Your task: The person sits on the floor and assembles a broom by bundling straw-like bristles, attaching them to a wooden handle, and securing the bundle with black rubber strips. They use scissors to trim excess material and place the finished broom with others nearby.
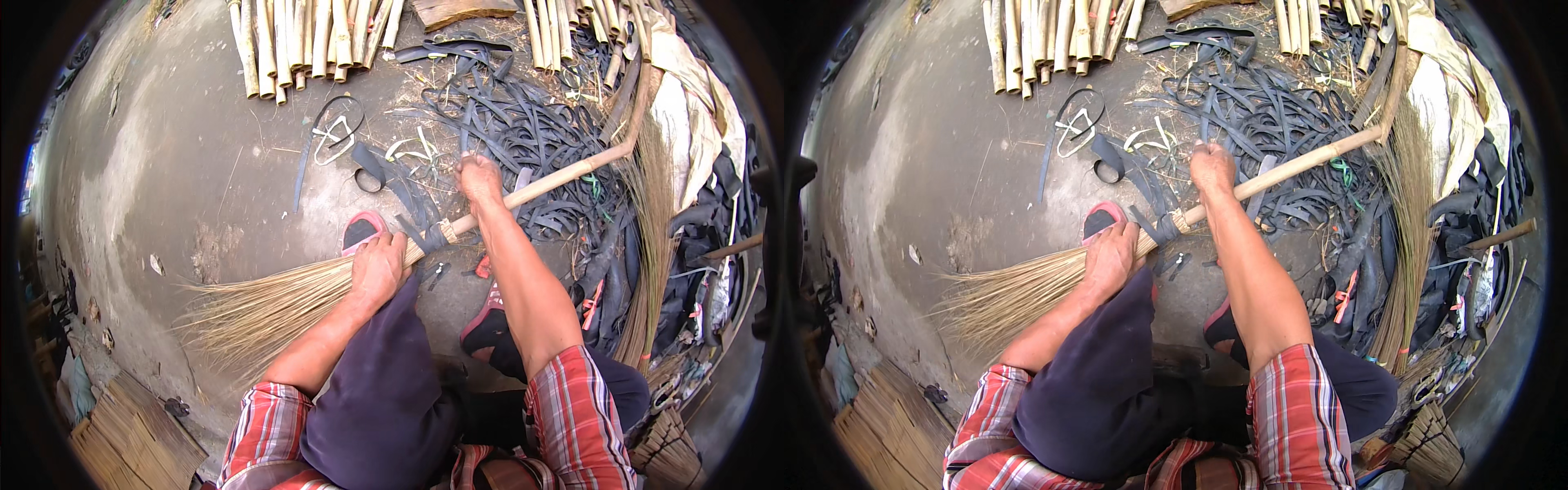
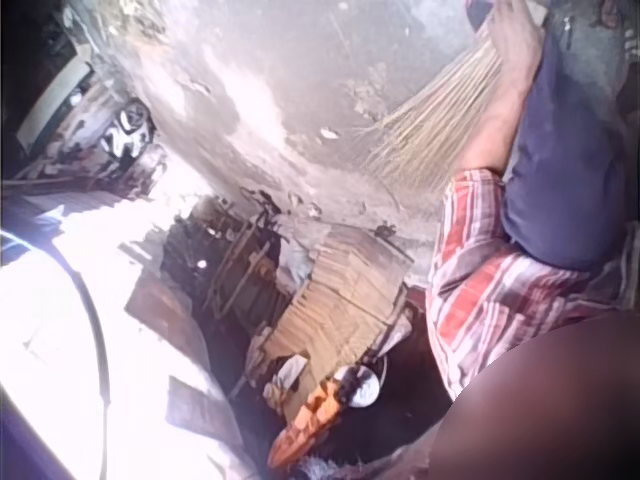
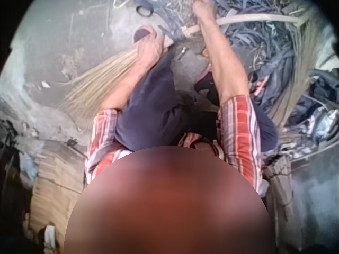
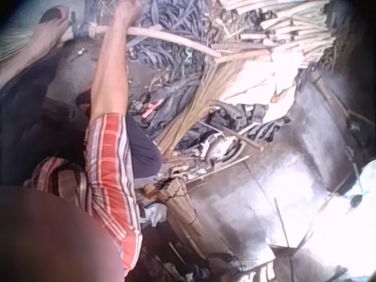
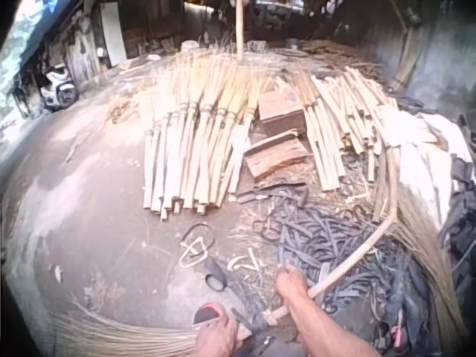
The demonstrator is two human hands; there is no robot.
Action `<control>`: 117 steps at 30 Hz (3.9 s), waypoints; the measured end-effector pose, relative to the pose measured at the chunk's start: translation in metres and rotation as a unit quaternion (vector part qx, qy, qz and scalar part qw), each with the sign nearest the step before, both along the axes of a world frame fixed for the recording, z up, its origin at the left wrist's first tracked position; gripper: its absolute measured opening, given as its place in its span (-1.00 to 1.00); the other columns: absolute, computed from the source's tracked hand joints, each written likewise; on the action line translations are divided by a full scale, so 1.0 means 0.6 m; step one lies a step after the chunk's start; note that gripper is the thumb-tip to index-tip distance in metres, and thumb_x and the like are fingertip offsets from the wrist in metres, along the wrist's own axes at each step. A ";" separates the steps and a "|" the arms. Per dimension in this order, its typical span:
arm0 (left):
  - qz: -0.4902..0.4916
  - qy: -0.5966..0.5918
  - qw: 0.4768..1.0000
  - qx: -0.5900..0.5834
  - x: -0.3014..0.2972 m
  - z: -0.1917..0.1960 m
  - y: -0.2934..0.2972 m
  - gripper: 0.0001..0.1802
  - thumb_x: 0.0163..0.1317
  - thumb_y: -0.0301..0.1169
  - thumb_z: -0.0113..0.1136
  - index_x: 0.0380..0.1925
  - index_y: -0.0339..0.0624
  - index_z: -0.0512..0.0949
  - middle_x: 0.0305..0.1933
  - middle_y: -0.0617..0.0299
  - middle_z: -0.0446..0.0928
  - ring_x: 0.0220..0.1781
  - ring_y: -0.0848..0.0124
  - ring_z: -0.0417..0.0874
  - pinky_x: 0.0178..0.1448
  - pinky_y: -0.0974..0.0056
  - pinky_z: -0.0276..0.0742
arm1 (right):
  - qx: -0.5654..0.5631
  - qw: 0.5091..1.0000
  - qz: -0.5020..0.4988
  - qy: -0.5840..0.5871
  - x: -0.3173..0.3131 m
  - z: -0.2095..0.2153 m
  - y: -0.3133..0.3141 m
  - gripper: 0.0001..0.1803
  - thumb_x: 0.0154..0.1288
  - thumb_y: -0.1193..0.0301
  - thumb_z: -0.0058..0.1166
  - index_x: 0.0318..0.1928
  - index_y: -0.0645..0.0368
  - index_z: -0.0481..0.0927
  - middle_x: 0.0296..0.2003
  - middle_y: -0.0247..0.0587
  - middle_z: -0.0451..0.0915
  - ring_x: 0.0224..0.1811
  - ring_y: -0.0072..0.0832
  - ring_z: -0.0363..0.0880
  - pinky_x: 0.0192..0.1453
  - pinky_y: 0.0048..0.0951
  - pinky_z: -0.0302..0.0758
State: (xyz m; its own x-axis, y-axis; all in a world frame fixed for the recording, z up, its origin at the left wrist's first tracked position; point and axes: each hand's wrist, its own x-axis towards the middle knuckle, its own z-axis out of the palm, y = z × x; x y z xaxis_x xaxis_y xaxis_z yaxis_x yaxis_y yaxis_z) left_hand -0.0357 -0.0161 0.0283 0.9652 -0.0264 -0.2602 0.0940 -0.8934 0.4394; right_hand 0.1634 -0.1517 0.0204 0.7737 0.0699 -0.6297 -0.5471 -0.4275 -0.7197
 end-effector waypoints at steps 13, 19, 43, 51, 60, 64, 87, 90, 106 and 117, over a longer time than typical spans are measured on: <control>0.044 0.077 0.996 0.003 0.029 -0.011 0.005 -0.48 0.12 -0.22 0.49 0.00 -0.27 0.56 -0.04 -0.13 0.71 0.06 -0.09 0.76 0.16 -0.03 0.68 | -0.101 0.812 0.365 -0.445 -0.168 0.026 -0.029 -0.85 0.33 0.39 0.25 -0.17 0.17 0.70 -0.15 -0.08 0.64 0.07 -0.02 0.53 0.22 0.09 0.44; -0.006 0.311 0.920 -0.240 0.098 0.026 0.090 -0.34 0.13 -0.20 0.50 0.21 -0.25 0.60 0.09 -0.03 0.75 0.10 0.15 0.78 0.23 0.15 0.62 | -0.011 0.861 0.399 -0.315 -0.248 -0.011 -0.141 -0.87 0.37 0.43 0.18 -0.14 0.19 0.62 -0.21 0.02 0.64 0.00 0.04 0.53 0.14 0.04 0.50; 0.012 0.163 0.985 0.050 0.081 -0.001 -0.012 -0.26 0.30 0.07 0.40 0.26 -0.19 0.41 0.08 -0.29 0.66 0.18 -0.15 0.71 0.24 -0.15 0.60 | -0.506 0.846 0.043 0.164 -0.211 -0.052 -0.661 -0.49 0.45 0.11 0.16 0.15 0.29 0.73 0.23 0.16 0.68 0.34 0.03 0.64 0.42 -0.03 0.56; 0.031 0.155 0.984 0.081 0.076 0.003 -0.028 -0.26 0.25 0.06 0.47 0.23 -0.17 0.42 0.09 -0.26 0.67 0.12 -0.14 0.74 0.19 -0.13 0.64 | -0.505 0.837 0.171 0.125 -0.233 -0.104 -0.654 -0.61 0.50 0.18 0.21 0.14 0.19 0.72 0.18 0.08 0.73 0.22 -0.14 0.74 0.20 -0.12 0.67; 0.073 0.171 0.979 0.080 0.079 -0.001 -0.029 -0.25 0.20 0.08 0.51 0.21 -0.14 0.49 -0.04 -0.18 0.74 0.04 -0.12 0.78 0.14 -0.13 0.66 | 0.030 0.999 -0.012 0.000 -0.139 -0.016 -0.359 -0.72 0.72 0.22 -0.02 0.03 0.15 0.64 -0.54 -0.41 0.50 -0.59 -0.65 0.39 -0.45 -0.55 0.36; 0.064 0.152 0.985 0.058 0.077 -0.002 -0.022 -0.35 0.19 0.01 0.53 0.06 -0.22 0.53 -0.05 -0.14 0.74 0.02 -0.08 0.79 0.13 -0.06 0.69 | 0.133 0.990 0.017 0.048 -0.192 0.000 -0.189 -0.72 0.72 0.16 0.02 0.01 0.07 0.66 -0.53 -0.52 0.39 -0.55 -0.70 0.30 -0.52 -0.57 0.21; 0.078 0.093 0.993 -0.008 0.067 -0.039 -0.006 -0.32 0.16 -0.16 0.52 0.21 -0.23 0.53 0.01 -0.12 0.71 0.09 -0.07 0.76 0.20 -0.08 0.63 | 0.106 0.985 0.080 0.107 -0.213 -0.017 -0.048 -0.63 0.71 0.17 -0.02 -0.16 0.16 0.67 -0.50 -0.48 0.43 -0.52 -0.69 0.24 -0.42 -0.51 0.18; 0.097 0.151 0.982 -0.053 0.086 -0.019 0.017 -0.36 0.12 -0.18 0.50 0.18 -0.18 0.59 -0.04 -0.17 0.74 0.04 -0.11 0.78 0.15 -0.09 0.66 | 0.122 0.979 0.130 0.093 -0.259 -0.014 -0.103 -0.62 0.74 0.18 -0.09 -0.14 0.16 0.65 -0.44 -0.44 0.47 -0.41 -0.66 0.34 -0.33 -0.48 0.31; -0.018 0.469 0.651 -0.597 0.074 0.039 0.066 -0.54 0.29 -0.10 0.50 0.03 -0.13 0.64 -0.12 0.29 0.70 -0.20 0.50 0.70 -0.02 0.33 0.60 | 0.056 0.892 0.336 -0.297 -0.191 -0.038 -0.098 -0.89 0.51 0.41 0.10 -0.10 0.18 0.55 -0.22 0.01 0.65 -0.15 -0.05 0.68 -0.07 -0.12 0.58; 0.003 0.178 0.981 -0.071 0.084 -0.014 0.015 -0.30 0.17 0.04 0.42 0.08 -0.33 0.58 -0.08 -0.25 0.75 0.02 -0.18 0.79 0.12 -0.14 0.69 | -0.137 0.945 0.292 -0.047 -0.124 0.044 -0.028 -0.49 0.53 0.01 0.14 0.08 0.24 0.72 -0.39 0.14 0.76 -0.30 -0.01 0.79 -0.07 -0.03 0.65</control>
State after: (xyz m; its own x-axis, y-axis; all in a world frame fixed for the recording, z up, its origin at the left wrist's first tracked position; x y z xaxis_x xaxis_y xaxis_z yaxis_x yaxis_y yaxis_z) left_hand 0.0144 -0.0073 0.0200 0.8142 -0.0818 -0.5748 0.2687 -0.8245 0.4980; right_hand 0.0892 -0.1684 0.0469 0.7077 0.3457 -0.6162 -0.0996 -0.8146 -0.5714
